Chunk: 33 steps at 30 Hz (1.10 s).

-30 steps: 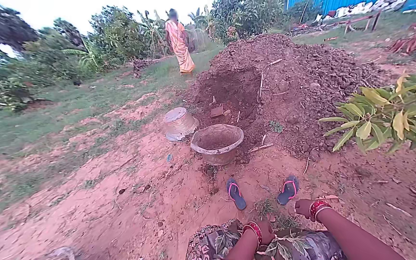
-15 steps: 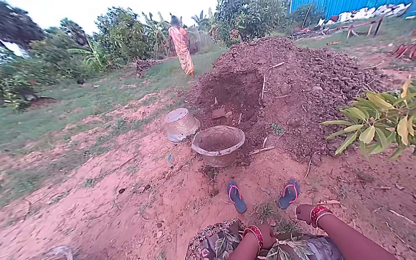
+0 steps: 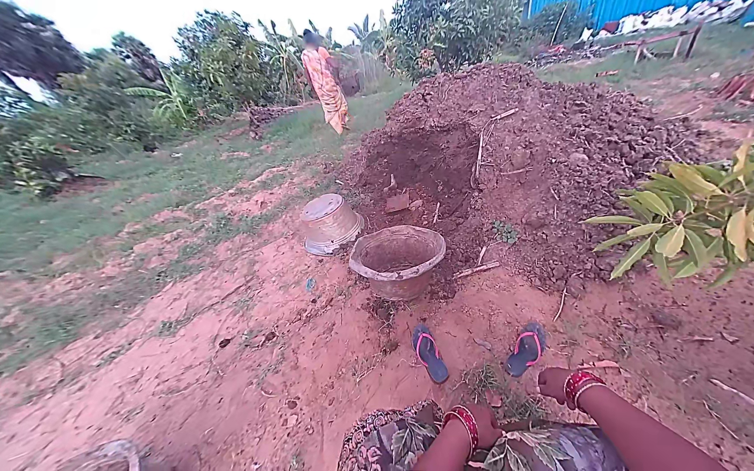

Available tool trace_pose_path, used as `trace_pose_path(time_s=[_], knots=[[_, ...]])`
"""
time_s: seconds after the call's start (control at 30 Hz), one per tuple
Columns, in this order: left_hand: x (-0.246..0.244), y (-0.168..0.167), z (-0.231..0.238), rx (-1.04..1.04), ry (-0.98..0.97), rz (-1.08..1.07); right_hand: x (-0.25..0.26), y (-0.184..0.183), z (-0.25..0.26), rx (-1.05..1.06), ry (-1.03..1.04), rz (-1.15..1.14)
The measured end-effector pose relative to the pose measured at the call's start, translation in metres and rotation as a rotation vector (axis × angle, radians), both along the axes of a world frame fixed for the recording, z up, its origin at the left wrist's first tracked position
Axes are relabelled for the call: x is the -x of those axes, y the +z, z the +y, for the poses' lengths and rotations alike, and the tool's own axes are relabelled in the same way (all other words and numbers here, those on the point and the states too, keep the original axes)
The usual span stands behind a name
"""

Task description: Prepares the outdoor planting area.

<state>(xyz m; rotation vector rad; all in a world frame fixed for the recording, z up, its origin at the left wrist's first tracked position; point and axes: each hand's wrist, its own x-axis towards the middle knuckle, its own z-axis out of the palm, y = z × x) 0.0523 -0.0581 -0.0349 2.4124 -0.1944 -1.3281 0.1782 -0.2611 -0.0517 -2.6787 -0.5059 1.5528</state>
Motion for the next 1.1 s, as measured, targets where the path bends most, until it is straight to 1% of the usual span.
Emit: trace_pose_path(time_s=[0.63,0.8,1.1], knots=[[0.0009,0.0018,0.0012,0.015,0.026,-0.001,-0.0011,-0.0027,0.0002,-0.005,0.023,-0.004],[-0.0001,0.0034,-0.0002,0.015,0.011,0.008,0.0000,0.0015,0.0015,-0.002,0.034,-0.001],[0.0008,0.0043,-0.0012,0.014,0.024,0.004,0.0006,0.0018,0.0002,-0.010,0.015,-0.007]])
